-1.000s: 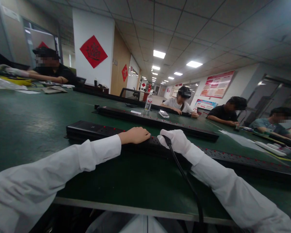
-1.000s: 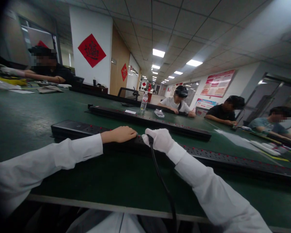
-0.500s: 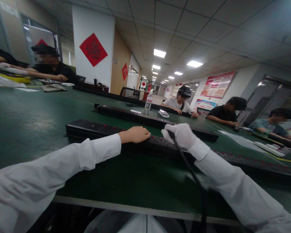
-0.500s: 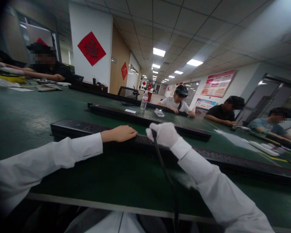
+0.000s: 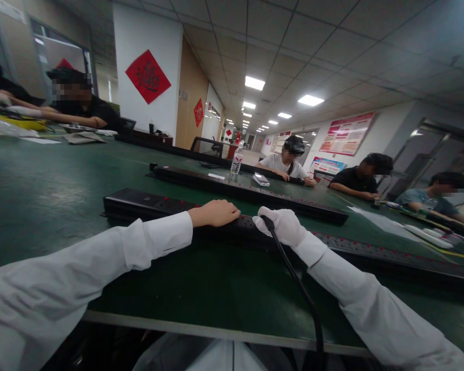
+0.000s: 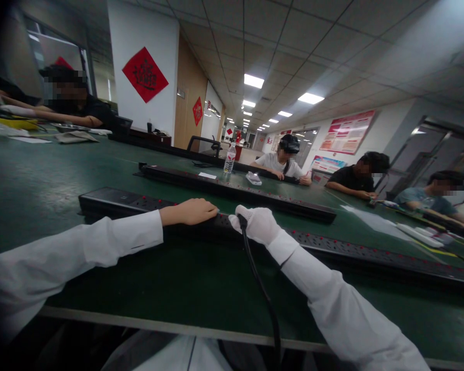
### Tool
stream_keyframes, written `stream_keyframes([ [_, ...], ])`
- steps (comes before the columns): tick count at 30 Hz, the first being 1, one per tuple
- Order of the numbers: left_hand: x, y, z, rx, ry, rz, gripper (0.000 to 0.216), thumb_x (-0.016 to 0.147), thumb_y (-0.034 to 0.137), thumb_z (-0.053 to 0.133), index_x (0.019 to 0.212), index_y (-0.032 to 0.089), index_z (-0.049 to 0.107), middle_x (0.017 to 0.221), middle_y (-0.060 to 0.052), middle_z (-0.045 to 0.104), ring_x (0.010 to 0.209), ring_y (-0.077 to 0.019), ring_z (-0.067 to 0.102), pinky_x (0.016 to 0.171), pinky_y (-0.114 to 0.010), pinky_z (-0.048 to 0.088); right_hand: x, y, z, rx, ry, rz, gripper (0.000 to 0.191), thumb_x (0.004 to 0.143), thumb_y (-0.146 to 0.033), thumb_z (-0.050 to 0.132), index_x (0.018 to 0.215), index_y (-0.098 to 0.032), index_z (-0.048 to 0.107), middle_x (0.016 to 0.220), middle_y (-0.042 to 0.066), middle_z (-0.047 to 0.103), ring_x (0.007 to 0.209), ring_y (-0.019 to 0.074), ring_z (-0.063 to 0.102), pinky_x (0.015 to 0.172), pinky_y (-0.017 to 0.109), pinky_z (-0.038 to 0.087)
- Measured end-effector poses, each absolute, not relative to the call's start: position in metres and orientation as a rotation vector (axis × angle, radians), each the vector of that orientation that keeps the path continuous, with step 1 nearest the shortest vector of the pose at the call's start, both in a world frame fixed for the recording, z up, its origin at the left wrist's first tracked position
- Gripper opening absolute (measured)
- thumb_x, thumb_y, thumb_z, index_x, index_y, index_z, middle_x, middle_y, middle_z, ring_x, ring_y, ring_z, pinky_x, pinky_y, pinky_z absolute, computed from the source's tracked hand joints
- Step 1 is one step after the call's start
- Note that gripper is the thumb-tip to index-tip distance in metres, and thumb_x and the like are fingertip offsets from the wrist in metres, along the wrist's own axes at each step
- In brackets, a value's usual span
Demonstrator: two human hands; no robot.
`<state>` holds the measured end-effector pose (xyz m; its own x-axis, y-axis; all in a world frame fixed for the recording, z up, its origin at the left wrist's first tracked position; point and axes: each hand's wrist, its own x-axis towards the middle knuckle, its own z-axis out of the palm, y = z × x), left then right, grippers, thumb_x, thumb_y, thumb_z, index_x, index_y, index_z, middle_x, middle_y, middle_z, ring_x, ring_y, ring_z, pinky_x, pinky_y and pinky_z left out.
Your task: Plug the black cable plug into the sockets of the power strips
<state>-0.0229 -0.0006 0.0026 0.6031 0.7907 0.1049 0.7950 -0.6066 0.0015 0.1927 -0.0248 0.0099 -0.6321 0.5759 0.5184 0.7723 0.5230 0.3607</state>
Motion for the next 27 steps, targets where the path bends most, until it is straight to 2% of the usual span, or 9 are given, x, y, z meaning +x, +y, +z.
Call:
stream_keyframes([
  [12, -0.0231, -0.0006, 0.0042, -2.79, -1.418, -0.125, 0.04, 0.09, 0.037, 0.023, 0.089, 0.018, 0.059, 0.094, -0.008, 0.063, 0.077, -0.0185, 0.059, 0.065, -0.027, 0.044, 0.1924, -0.0295, 0.0043, -1.181, -2.328, -0.804, 0.036, 0.082, -0.05, 0.037, 0.077, -0.022, 0.06, 0.055, 0.0, 0.062, 0.05, 0.0103, 0.055, 0.049, 0.021, 0.023],
  [20, -0.0234, -0.0002, 0.0022, -2.75, -1.311, -0.1, 0.041, 0.09, 0.034, 0.021, 0.093, 0.017, 0.058, 0.095, -0.01, 0.063, 0.079, -0.021, 0.059, 0.067, -0.031, 0.045, 0.1935, -0.0294, 0.0038, -1.183, -2.345, -0.83, 0.034, 0.082, -0.05, 0.038, 0.078, -0.023, 0.059, 0.057, -0.001, 0.062, 0.052, 0.011, 0.056, 0.049, 0.021, 0.023],
  [27, -0.0217, -0.0028, 0.0056, -2.782, -1.443, -0.128, 0.044, 0.09, 0.039, 0.021, 0.087, 0.017, 0.059, 0.093, -0.008, 0.063, 0.076, -0.0185, 0.058, 0.064, -0.027, 0.044, 0.1933, -0.031, 0.0046, -1.182, -2.328, -0.815, 0.036, 0.083, -0.05, 0.037, 0.078, -0.022, 0.06, 0.056, 0.0, 0.062, 0.052, 0.0106, 0.056, 0.049, 0.021, 0.023],
])
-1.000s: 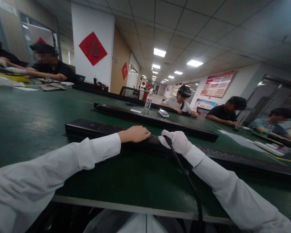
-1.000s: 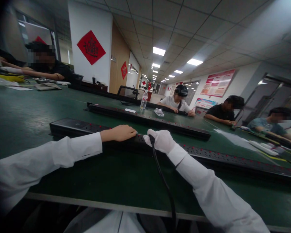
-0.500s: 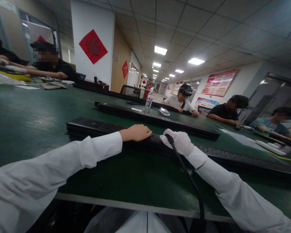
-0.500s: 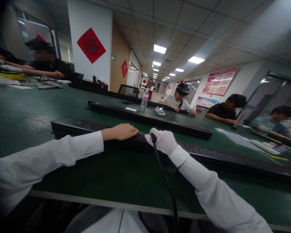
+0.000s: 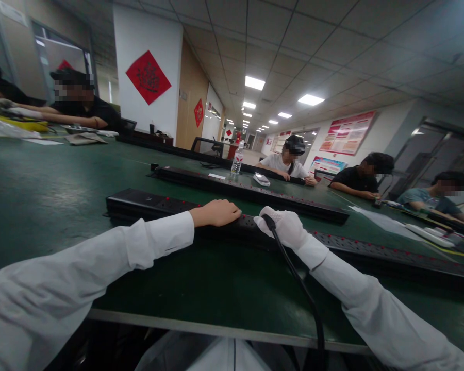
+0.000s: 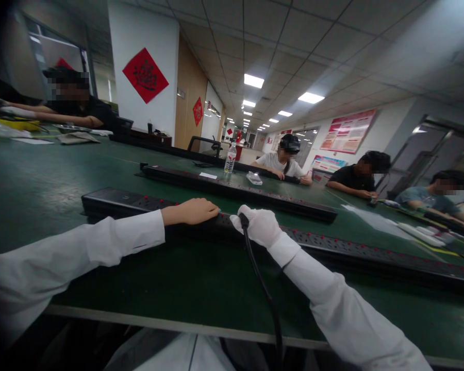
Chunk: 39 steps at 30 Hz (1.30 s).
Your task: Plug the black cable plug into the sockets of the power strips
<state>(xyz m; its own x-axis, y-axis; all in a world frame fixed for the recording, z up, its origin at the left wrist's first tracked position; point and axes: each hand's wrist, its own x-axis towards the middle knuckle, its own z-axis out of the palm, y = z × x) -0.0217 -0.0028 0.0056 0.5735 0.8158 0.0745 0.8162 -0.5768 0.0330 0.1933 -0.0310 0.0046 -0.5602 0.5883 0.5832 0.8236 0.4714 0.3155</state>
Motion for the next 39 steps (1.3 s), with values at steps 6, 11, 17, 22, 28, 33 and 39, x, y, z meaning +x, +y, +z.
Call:
stream_keyframes([
  [6, -0.0219, -0.0017, 0.0055, -2.779, -1.417, -0.111, 0.042, 0.089, 0.037, 0.022, 0.09, 0.017, 0.059, 0.094, -0.009, 0.063, 0.078, -0.0202, 0.059, 0.066, -0.03, 0.044, 0.1937, -0.0312, 0.0047, -1.186, -2.343, -0.79, 0.036, 0.083, -0.05, 0.036, 0.079, -0.022, 0.059, 0.058, 0.0, 0.062, 0.053, 0.0109, 0.057, 0.049, 0.02, 0.024],
  [11, -0.0213, -0.0023, 0.0065, -2.787, -1.442, -0.102, 0.042, 0.089, 0.037, 0.022, 0.09, 0.017, 0.06, 0.095, -0.009, 0.063, 0.079, -0.0203, 0.059, 0.066, -0.029, 0.044, 0.1937, -0.0311, 0.0045, -1.185, -2.334, -0.79, 0.038, 0.083, -0.05, 0.036, 0.078, -0.021, 0.06, 0.057, 0.001, 0.062, 0.052, 0.0105, 0.056, 0.049, 0.02, 0.024],
  [17, -0.0219, -0.0013, 0.005, -2.79, -1.422, -0.125, 0.044, 0.089, 0.038, 0.021, 0.087, 0.017, 0.059, 0.092, -0.009, 0.063, 0.076, -0.0192, 0.059, 0.066, -0.03, 0.044, 0.1934, -0.0318, 0.0052, -1.192, -2.33, -0.788, 0.037, 0.083, -0.05, 0.037, 0.078, -0.021, 0.06, 0.057, 0.001, 0.062, 0.053, 0.0109, 0.057, 0.049, 0.02, 0.024],
  [22, -0.0213, -0.0022, 0.0049, -2.76, -1.442, -0.118, 0.043, 0.089, 0.038, 0.022, 0.09, 0.018, 0.06, 0.095, -0.009, 0.063, 0.08, -0.02, 0.059, 0.07, -0.031, 0.044, 0.1931, -0.0321, 0.0057, -1.205, -2.339, -0.812, 0.037, 0.083, -0.05, 0.036, 0.079, -0.022, 0.06, 0.058, 0.0, 0.063, 0.052, 0.0112, 0.057, 0.049, 0.021, 0.024],
  [28, -0.0211, -0.0024, 0.0049, -2.765, -1.437, -0.125, 0.044, 0.089, 0.038, 0.021, 0.089, 0.017, 0.06, 0.094, -0.01, 0.064, 0.079, -0.0203, 0.059, 0.069, -0.03, 0.044, 0.1933, -0.0312, 0.0046, -1.199, -2.329, -0.825, 0.037, 0.082, -0.05, 0.037, 0.079, -0.022, 0.06, 0.057, 0.001, 0.063, 0.052, 0.0111, 0.056, 0.049, 0.021, 0.023],
  [33, -0.0218, -0.001, 0.0037, -2.756, -1.422, -0.127, 0.044, 0.089, 0.038, 0.021, 0.089, 0.018, 0.06, 0.094, -0.009, 0.064, 0.078, -0.0208, 0.059, 0.068, -0.031, 0.044, 0.1935, -0.0309, 0.0043, -1.208, -2.332, -0.821, 0.036, 0.083, -0.05, 0.036, 0.079, -0.023, 0.059, 0.057, 0.0, 0.063, 0.054, 0.0118, 0.058, 0.05, 0.021, 0.024],
  [39, -0.0226, 0.0005, 0.0018, -2.755, -1.389, -0.137, 0.045, 0.089, 0.038, 0.019, 0.088, 0.018, 0.059, 0.093, -0.01, 0.064, 0.078, -0.0215, 0.06, 0.067, -0.032, 0.044, 0.1938, -0.0304, 0.0033, -1.189, -2.318, -0.84, 0.034, 0.083, -0.048, 0.037, 0.078, -0.022, 0.059, 0.056, 0.0, 0.062, 0.051, 0.0111, 0.056, 0.049, 0.021, 0.023],
])
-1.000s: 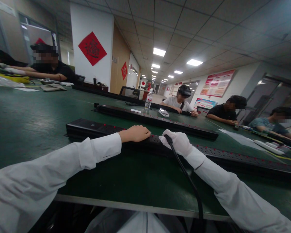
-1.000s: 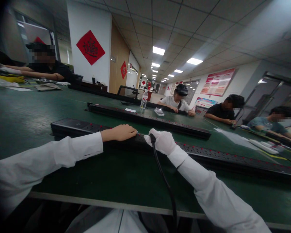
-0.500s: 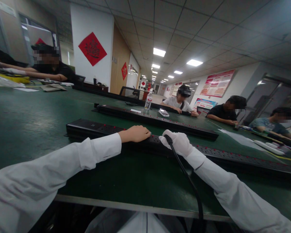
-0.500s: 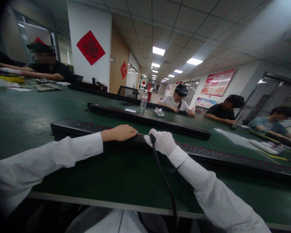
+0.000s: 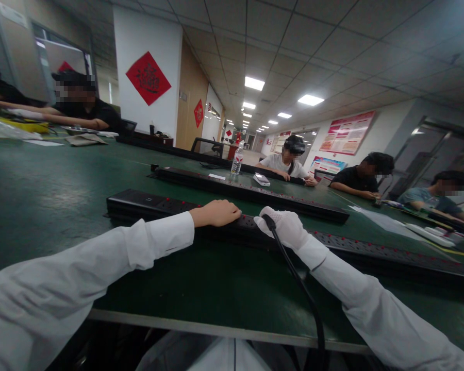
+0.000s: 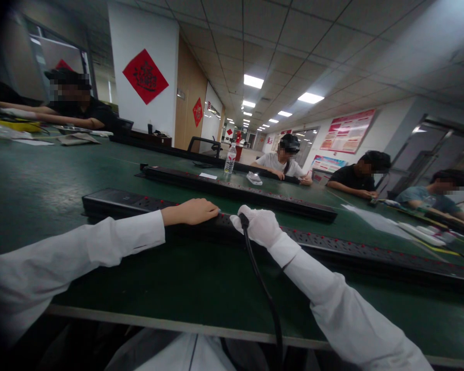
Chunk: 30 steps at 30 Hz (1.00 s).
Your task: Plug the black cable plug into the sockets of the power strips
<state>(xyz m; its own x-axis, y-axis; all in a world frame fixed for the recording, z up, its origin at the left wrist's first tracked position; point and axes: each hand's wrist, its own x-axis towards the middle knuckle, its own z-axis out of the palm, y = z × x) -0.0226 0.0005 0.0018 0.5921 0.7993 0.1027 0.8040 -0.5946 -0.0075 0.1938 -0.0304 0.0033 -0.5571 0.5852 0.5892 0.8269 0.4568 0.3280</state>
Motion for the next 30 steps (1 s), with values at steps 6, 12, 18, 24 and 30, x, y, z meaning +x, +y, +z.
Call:
stream_keyframes([
  [6, -0.0229, 0.0007, 0.0024, -2.786, -1.39, -0.159, 0.045, 0.089, 0.04, 0.019, 0.087, 0.018, 0.059, 0.09, -0.008, 0.064, 0.075, -0.0205, 0.06, 0.065, -0.031, 0.044, 0.1942, -0.031, 0.0039, -1.171, -2.33, -0.817, 0.034, 0.083, -0.047, 0.037, 0.078, -0.021, 0.059, 0.057, 0.0, 0.062, 0.051, 0.0106, 0.056, 0.049, 0.02, 0.023],
  [12, -0.022, -0.0006, 0.0032, -2.752, -1.396, -0.123, 0.043, 0.089, 0.037, 0.021, 0.091, 0.017, 0.059, 0.094, -0.009, 0.064, 0.08, -0.0212, 0.06, 0.067, -0.03, 0.044, 0.194, -0.0307, 0.0036, -1.186, -2.334, -0.812, 0.034, 0.083, -0.048, 0.037, 0.078, -0.022, 0.058, 0.057, 0.0, 0.062, 0.053, 0.0114, 0.057, 0.049, 0.02, 0.023],
  [18, -0.0223, 0.0008, 0.0017, -2.765, -1.382, -0.13, 0.044, 0.089, 0.037, 0.02, 0.091, 0.018, 0.059, 0.095, -0.009, 0.064, 0.079, -0.0204, 0.06, 0.066, -0.029, 0.044, 0.1948, -0.0292, 0.0026, -1.196, -2.331, -0.813, 0.033, 0.083, -0.048, 0.037, 0.079, -0.023, 0.058, 0.058, 0.0, 0.063, 0.053, 0.0115, 0.057, 0.05, 0.02, 0.024],
  [24, -0.0225, 0.0005, 0.0022, -2.766, -1.392, -0.131, 0.044, 0.089, 0.038, 0.02, 0.091, 0.018, 0.059, 0.094, -0.008, 0.064, 0.079, -0.0198, 0.059, 0.067, -0.029, 0.044, 0.1938, -0.0306, 0.0038, -1.206, -2.329, -0.826, 0.034, 0.082, -0.049, 0.037, 0.078, -0.023, 0.058, 0.057, 0.0, 0.062, 0.052, 0.0115, 0.057, 0.049, 0.021, 0.023],
  [30, -0.0226, -0.0004, 0.0025, -2.77, -1.411, -0.146, 0.044, 0.089, 0.039, 0.02, 0.09, 0.017, 0.059, 0.093, -0.009, 0.064, 0.076, -0.0192, 0.059, 0.065, -0.028, 0.044, 0.1937, -0.0315, 0.0044, -1.197, -2.337, -0.82, 0.034, 0.083, -0.048, 0.037, 0.078, -0.022, 0.059, 0.057, 0.0, 0.062, 0.052, 0.0115, 0.056, 0.049, 0.021, 0.023],
])
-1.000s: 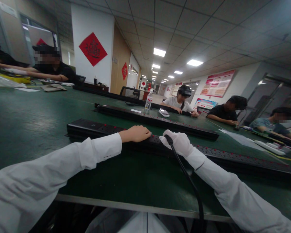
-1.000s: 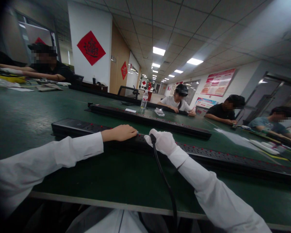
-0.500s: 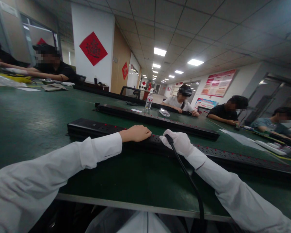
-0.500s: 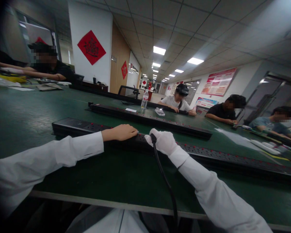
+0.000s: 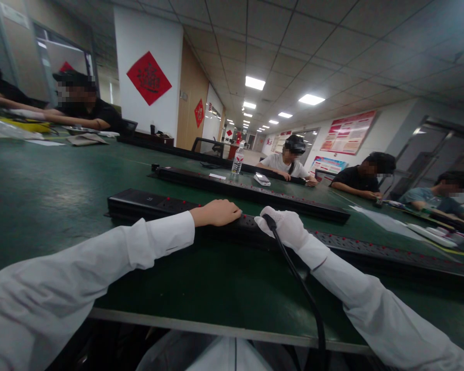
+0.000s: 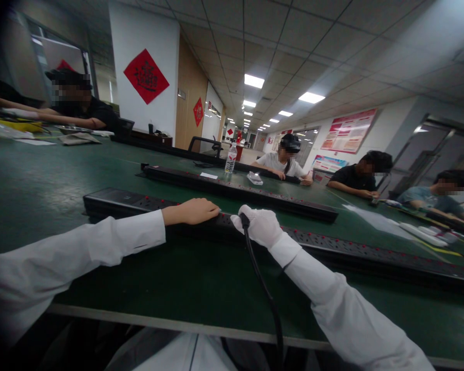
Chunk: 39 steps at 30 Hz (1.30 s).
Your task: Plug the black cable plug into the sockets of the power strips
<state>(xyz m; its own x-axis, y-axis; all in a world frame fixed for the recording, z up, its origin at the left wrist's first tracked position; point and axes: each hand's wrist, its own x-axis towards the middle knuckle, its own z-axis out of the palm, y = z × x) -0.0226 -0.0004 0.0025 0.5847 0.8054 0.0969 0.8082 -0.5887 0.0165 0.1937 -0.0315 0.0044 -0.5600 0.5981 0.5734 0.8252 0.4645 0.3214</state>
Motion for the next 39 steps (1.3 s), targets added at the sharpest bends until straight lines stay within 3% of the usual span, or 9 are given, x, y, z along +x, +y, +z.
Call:
stream_keyframes([
  [39, -0.0227, -0.0009, 0.0037, -2.773, -1.39, -0.136, 0.043, 0.09, 0.038, 0.021, 0.091, 0.017, 0.059, 0.094, -0.008, 0.064, 0.08, -0.0192, 0.059, 0.069, -0.029, 0.045, 0.1977, -0.0292, 0.0051, -1.173, -2.386, -0.745, 0.04, 0.081, -0.055, 0.037, 0.082, -0.021, 0.058, 0.061, 0.001, 0.063, 0.054, 0.0109, 0.056, 0.048, 0.021, 0.023],
])
